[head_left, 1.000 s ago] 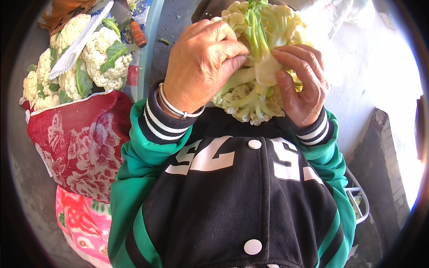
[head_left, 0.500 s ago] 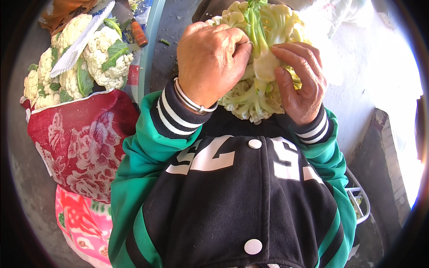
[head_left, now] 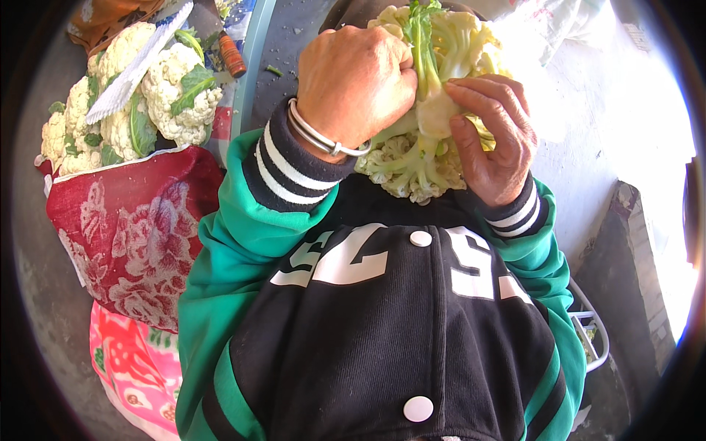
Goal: The person holds a head of cauliflower and uses a large knife to trim the stem and outer leaves. They then use their hands to pull away additional leaves and florets, continuing to clean the cauliflower head.
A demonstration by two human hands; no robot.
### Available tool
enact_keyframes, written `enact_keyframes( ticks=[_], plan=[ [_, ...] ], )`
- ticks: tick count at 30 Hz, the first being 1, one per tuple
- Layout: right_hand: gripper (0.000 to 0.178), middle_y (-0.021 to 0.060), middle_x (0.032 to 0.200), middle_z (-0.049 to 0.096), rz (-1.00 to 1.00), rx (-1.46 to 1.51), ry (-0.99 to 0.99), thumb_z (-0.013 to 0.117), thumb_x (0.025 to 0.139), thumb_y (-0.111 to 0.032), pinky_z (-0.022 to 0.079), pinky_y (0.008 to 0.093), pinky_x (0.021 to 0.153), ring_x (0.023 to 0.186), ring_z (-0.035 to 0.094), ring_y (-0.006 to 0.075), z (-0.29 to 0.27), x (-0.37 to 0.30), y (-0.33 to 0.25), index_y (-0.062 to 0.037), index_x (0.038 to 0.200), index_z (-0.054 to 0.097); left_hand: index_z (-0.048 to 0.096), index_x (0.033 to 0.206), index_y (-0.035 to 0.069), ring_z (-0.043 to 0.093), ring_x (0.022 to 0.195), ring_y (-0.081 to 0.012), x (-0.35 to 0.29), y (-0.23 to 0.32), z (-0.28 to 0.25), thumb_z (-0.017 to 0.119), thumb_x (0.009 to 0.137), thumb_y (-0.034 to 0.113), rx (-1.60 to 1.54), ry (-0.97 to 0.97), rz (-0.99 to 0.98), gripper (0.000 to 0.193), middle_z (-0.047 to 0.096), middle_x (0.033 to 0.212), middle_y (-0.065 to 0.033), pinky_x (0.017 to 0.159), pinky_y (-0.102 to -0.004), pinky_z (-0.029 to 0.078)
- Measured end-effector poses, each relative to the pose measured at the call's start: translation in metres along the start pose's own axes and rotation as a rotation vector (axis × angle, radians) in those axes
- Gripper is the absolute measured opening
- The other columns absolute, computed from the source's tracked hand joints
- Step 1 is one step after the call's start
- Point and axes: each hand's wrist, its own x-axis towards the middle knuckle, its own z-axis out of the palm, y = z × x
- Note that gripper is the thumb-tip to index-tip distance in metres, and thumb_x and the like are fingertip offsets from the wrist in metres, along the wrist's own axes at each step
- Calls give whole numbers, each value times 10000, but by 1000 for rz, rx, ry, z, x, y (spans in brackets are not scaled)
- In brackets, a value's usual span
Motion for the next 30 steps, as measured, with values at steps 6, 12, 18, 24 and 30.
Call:
enact_keyframes(
  ticks=[6, 12, 18, 24, 30],
  plan=[
    [297, 138, 1003, 696, 4, 8, 7, 745, 725, -16, 502, 422, 871, 957, 632, 343, 0, -1, 1, -10, 1021, 726, 715, 840, 63, 665, 646, -366, -3, 2, 9, 695, 850, 135, 93, 147, 93, 76, 662, 693, -156, 571, -421, 518],
    [281, 136, 999, 695, 26, 26, 14, 742, 733, -14, 497, 421, 873, 957, 633, 339, -2, 0, 0, -14, 1014, 724, 705, 874, 52, 576, 529, -158, -11, 0, -20, 745, 878, 151, -35, 280, -19, 106, 606, 634, -74, 504, -319, 424],
    [275, 135, 1000, 693, 13, 22, 9, 738, 744, -12, 500, 421, 873, 953, 635, 336, -2, 1, 2, -16, 1019, 720, 737, 863, 140, 704, 689, -287, -44, -53, -57, 742, 858, 224, 381, 162, -407, 84, 722, 773, -88, 625, -403, 524],
    [280, 139, 1003, 692, 5, 32, 7, 741, 740, -14, 500, 423, 874, 956, 631, 340, -2, 3, 3, -13, 1019, 720, 749, 931, 133, 709, 752, -322, -71, -86, -56, 708, 885, 167, 284, 204, -525, 71, 738, 842, -108, 686, -426, 537],
    [282, 141, 1004, 692, 11, 26, 5, 737, 740, -15, 502, 426, 871, 962, 631, 343, -2, 1, 3, -10, 1022, 723, 738, 924, 74, 709, 759, -319, -54, -56, -45, 722, 879, 143, 136, 260, -323, 84, 732, 864, -117, 672, -383, 535]
  ],
)
